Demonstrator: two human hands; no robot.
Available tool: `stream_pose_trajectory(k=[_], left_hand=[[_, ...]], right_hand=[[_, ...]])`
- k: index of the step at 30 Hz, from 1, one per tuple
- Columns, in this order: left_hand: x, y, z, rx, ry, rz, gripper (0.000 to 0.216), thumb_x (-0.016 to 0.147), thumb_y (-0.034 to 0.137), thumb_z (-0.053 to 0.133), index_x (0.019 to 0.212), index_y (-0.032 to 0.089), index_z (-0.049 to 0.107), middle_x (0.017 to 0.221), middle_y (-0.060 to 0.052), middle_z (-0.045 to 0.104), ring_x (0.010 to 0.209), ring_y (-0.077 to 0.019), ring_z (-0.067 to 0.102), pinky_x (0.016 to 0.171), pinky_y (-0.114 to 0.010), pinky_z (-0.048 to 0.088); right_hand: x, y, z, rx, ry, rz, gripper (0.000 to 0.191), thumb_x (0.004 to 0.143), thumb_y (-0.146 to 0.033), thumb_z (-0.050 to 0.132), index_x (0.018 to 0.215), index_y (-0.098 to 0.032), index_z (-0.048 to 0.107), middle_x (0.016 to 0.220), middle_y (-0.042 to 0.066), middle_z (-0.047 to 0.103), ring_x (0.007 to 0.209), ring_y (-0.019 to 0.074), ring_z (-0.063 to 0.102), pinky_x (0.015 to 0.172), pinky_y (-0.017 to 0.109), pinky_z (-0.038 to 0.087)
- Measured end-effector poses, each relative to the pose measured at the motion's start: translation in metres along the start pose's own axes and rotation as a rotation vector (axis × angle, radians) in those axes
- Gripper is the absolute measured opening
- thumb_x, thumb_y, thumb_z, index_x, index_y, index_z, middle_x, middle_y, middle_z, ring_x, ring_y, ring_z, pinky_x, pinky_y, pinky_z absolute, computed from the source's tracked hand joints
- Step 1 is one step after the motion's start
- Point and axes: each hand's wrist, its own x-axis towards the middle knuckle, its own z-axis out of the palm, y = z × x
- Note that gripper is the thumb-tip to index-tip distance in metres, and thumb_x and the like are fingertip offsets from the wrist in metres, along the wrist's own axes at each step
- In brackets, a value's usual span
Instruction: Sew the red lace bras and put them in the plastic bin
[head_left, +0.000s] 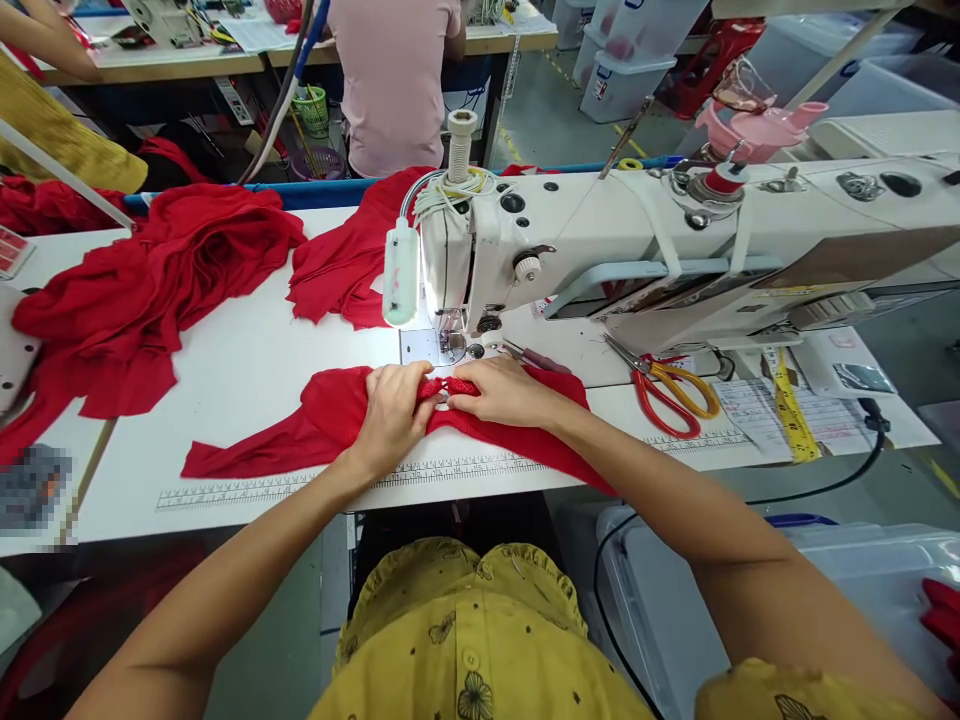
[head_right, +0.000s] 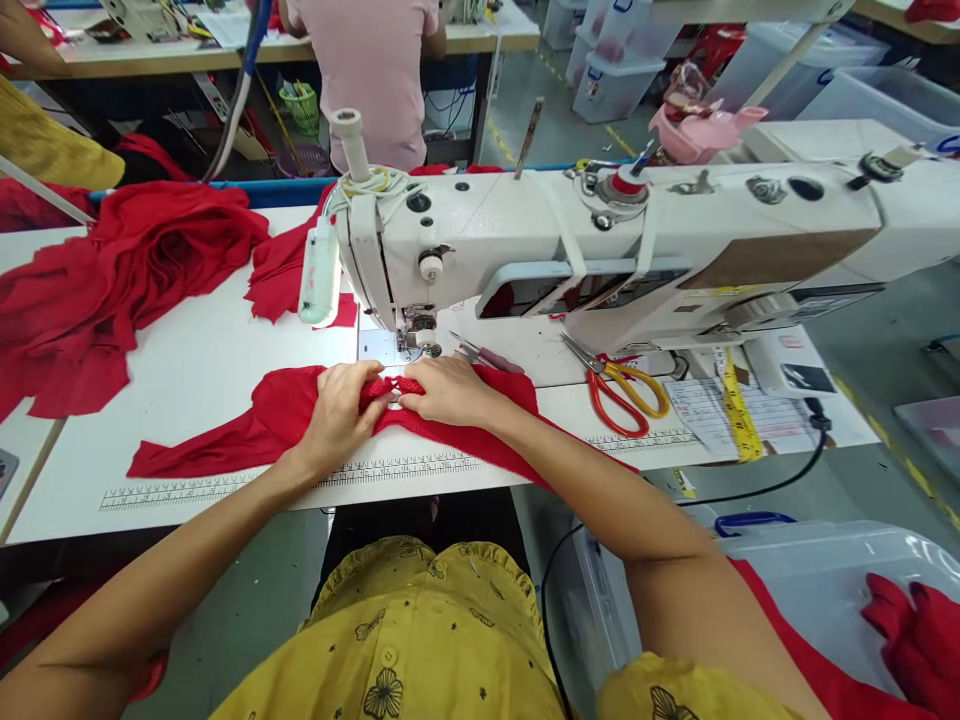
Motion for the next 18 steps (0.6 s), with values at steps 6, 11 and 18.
stream_pose_trajectory(k=[6,11,18], left_hand=[[-0.012,0.003,-0.008,0.238,0.222,0.140,0.038,0.095,0.024,0.060,0.131,0.013,0.053,0.127,-0.019,0.056,0.122,-0.0319,0.051,0.101,-0.048,0.044],[0.002,-0.005,-0.021,0.226,0.085,0.629,0.018,0.099,0.011,0.049,0.105,0.017,0.064,0.108,-0.009,0.070,0.105,-0.0221,0.064,0.094,-0.038,0.054],[-0.011,-0.009,-0.008,0.206,0.029,0.499,0.026,0.099,0.007,0.044,0.116,0.011,0.064,0.118,-0.015,0.070,0.110,-0.0248,0.066,0.090,-0.039,0.057]], right_hand=[[-0.017,-0.004,0.017,-0.190,0.286,-0.009,0.024,0.095,-0.039,0.062,0.100,-0.016,0.065,0.106,0.013,0.068,0.103,0.0307,0.058,0.095,0.048,0.039],[-0.028,0.000,0.034,-0.158,0.613,-0.283,0.021,0.102,-0.020,0.047,0.111,-0.015,0.065,0.114,0.013,0.068,0.104,0.0252,0.059,0.094,0.041,0.049],[-0.027,0.022,0.052,-0.116,0.569,-0.408,0.024,0.103,-0.026,0.049,0.114,-0.015,0.067,0.114,0.011,0.072,0.109,0.0255,0.062,0.094,0.042,0.053]])
